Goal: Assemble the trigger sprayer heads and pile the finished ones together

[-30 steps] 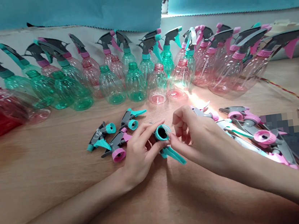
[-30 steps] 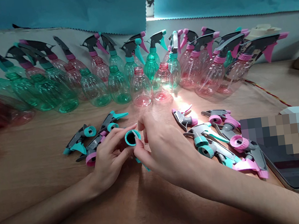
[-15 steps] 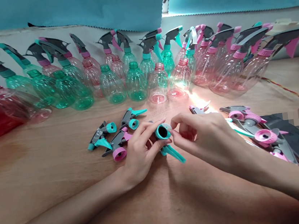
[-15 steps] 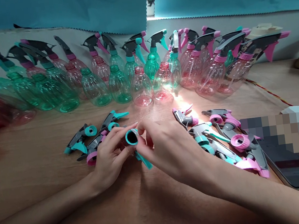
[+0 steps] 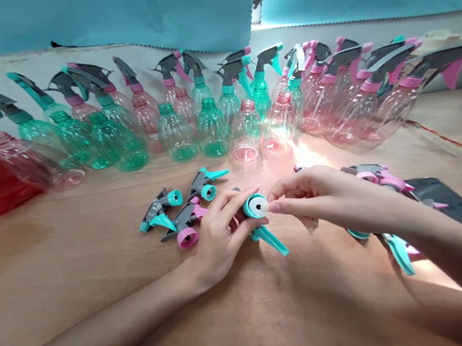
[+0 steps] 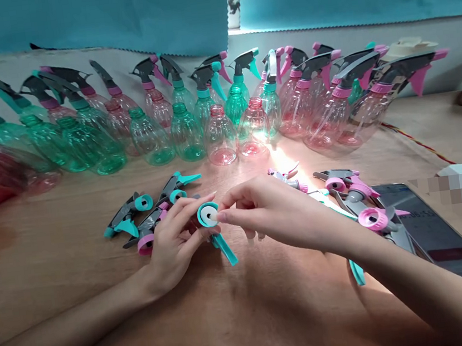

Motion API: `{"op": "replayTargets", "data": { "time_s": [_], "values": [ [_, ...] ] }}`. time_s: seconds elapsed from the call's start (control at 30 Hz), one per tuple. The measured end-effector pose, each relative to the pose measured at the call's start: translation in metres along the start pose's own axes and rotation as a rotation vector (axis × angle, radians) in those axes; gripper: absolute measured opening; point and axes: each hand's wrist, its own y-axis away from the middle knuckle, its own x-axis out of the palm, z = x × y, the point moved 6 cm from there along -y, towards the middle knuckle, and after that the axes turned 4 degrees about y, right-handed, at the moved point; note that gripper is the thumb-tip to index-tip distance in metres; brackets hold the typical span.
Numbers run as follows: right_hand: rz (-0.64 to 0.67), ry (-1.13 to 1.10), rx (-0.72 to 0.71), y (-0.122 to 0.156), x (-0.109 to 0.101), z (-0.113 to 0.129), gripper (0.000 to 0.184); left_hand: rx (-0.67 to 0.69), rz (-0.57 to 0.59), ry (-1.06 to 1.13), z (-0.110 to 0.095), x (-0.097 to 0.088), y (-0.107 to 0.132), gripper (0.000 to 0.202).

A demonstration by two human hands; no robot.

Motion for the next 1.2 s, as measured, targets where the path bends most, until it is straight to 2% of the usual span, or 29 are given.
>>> {"op": "replayTargets", "data": {
  "time_s": [0.23, 0.33, 0.53, 0.87, 1.2],
  "values": [
    [-0.232, 0.148, 0.057, 0.0, -0.009, -0.01, 0.02, 0.005, 0.015, 0.003, 0.001, 0.002, 0.001, 0.043],
    [-0.295, 0.163, 0.037, 0.002, -0.013, -0.006, 0.018, 0.004, 0.021, 0.007, 0.001, 0.002, 0.002, 0.043],
    [-0.247, 0.334, -0.07, 0.005, -0.005, 0.008, 0.005, 0.028, 0.012, -0.024, 0.002, 0.001, 0.002, 0.042],
    [-0.344, 0.587, -0.124, 0.006, 0.001, 0.013, 0.012, 0.026, 0.017, -0.014, -0.001, 0.001, 0.002, 0.039],
    [-0.389, 0.6, -0.27, 0.006, 0.009, 0.016, 0.025, 0.038, 0.017, -0.04, -0.001, 0.0, 0.001, 0.034]
  ]
}}
